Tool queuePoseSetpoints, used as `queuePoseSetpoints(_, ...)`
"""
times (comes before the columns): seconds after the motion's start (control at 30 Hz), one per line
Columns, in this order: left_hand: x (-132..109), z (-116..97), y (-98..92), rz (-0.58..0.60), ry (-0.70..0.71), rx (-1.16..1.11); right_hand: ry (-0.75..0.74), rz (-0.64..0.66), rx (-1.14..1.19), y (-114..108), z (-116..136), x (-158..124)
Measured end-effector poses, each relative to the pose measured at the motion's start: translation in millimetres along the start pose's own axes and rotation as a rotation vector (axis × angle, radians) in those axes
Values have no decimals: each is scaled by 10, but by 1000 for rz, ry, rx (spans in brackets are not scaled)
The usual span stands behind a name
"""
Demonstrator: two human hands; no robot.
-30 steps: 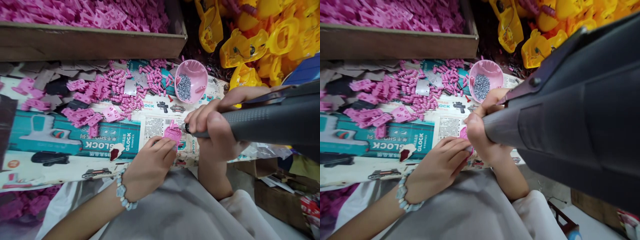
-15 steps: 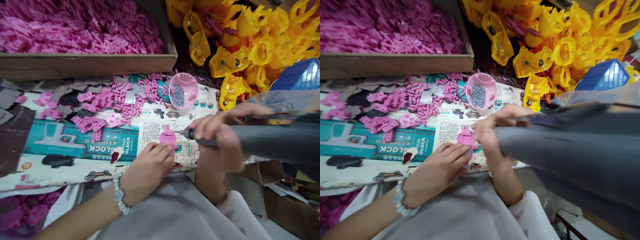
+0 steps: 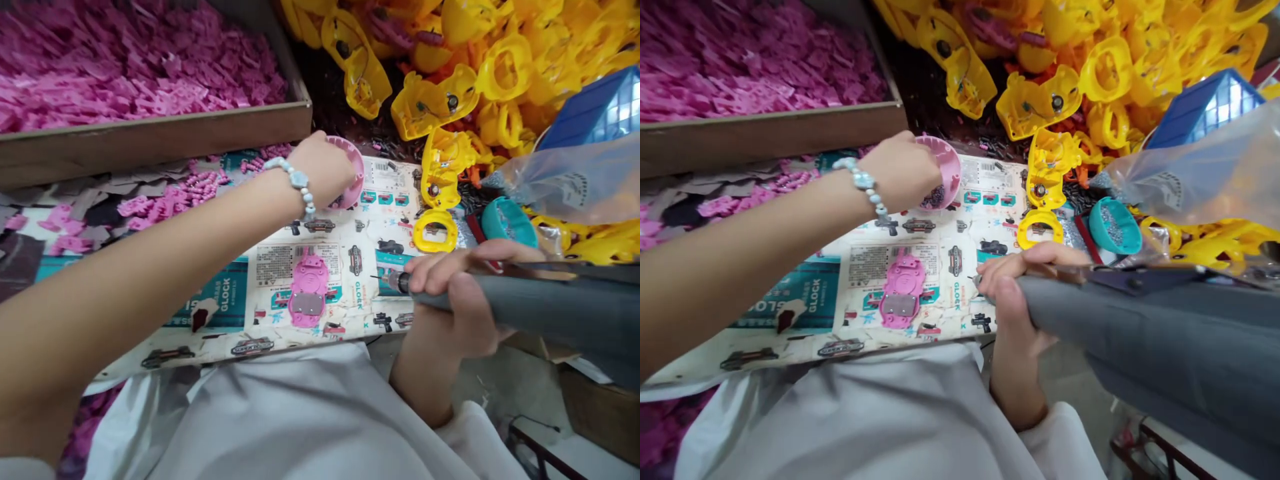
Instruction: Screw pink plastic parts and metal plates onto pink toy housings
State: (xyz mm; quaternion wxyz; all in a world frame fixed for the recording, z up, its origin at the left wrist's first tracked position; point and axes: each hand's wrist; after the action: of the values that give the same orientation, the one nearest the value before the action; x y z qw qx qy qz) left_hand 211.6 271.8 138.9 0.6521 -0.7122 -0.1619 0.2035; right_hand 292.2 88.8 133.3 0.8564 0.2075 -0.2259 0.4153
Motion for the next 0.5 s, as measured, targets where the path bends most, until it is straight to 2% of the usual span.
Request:
queuePoseSetpoints(0.13,-135,121,-14,-58,17,210,-62,3,45,-40,-15,60)
queuePoseSetpoints(0.2,-162,160,13,-77,22,204,-59,20,59,-11,-121,88)
queuePoseSetpoints(0.3,-130,163,96,-36,38,179,-22,71,89,79,-230,100)
queuePoseSetpoints(0.4,-87,153,124,-15,28,146,-40,105,99,162,-152,84)
queuePoseSetpoints(0.5,-96,185,65,-96,36,106,37,46,53,198,10,64)
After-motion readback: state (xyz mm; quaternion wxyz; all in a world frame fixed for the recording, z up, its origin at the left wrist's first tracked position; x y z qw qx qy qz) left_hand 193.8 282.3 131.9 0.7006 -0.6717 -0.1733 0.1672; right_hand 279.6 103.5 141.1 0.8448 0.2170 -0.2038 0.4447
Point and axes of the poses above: each hand's wrist, its own x-axis towards the middle knuckle, its own y-axis out of the palm, z = x × y, and after that the axes turned 1 degree about y, right-handed
